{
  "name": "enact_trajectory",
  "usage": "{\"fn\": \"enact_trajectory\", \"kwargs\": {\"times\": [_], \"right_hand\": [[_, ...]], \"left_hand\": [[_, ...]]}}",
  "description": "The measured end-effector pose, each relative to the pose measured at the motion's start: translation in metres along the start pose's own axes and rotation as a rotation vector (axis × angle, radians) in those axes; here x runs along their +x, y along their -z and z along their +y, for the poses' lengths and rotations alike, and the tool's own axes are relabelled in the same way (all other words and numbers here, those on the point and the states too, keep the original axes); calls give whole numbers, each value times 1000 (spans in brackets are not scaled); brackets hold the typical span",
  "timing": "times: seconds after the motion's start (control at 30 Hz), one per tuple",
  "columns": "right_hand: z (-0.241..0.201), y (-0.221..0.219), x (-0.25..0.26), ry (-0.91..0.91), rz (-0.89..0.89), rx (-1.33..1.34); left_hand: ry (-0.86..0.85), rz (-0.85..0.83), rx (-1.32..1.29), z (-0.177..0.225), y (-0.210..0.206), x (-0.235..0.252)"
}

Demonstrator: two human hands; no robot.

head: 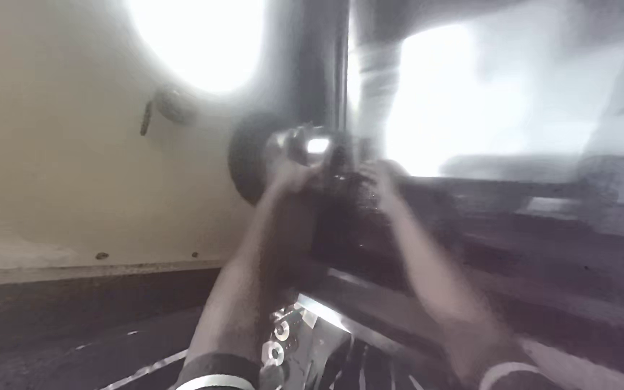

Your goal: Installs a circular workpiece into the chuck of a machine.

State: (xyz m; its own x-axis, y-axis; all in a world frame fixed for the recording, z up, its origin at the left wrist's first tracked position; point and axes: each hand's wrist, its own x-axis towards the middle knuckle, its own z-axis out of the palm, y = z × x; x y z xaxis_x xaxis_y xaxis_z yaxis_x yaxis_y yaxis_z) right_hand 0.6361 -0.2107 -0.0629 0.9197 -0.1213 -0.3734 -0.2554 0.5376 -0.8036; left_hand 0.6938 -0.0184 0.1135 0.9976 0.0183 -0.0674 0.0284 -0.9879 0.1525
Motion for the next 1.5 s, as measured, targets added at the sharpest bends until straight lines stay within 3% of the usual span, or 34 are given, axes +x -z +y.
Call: {"fn": "enact_trajectory", "kwargs": {"times": [0.2,0.33,0.6,0.8,0.93,1.03,1.37,1.5], "right_hand": [[26,-21,36,-173,-153,93],[39,-28,55,-123,-288,271],[75,-43,60,-199,-212,443],[74,-53,56,-286,-151,474],[77,-63,47,-217,-138,555],[70,-56,50,-142,-194,608],[100,-42,82,-161,-347,691],[94,-37,73,-131,-347,667]], "left_hand": [[-45,-8,-60,4,0,3],[-33,-1,-40,-3,-5,8],[-60,33,-38,-6,-9,6],[-86,63,-102,-3,-5,3],[-61,-7,-150,3,4,-8],[-52,25,-18,5,3,0],[-32,-24,-65,3,3,4],[74,-174,-19,21,19,-2]]}}
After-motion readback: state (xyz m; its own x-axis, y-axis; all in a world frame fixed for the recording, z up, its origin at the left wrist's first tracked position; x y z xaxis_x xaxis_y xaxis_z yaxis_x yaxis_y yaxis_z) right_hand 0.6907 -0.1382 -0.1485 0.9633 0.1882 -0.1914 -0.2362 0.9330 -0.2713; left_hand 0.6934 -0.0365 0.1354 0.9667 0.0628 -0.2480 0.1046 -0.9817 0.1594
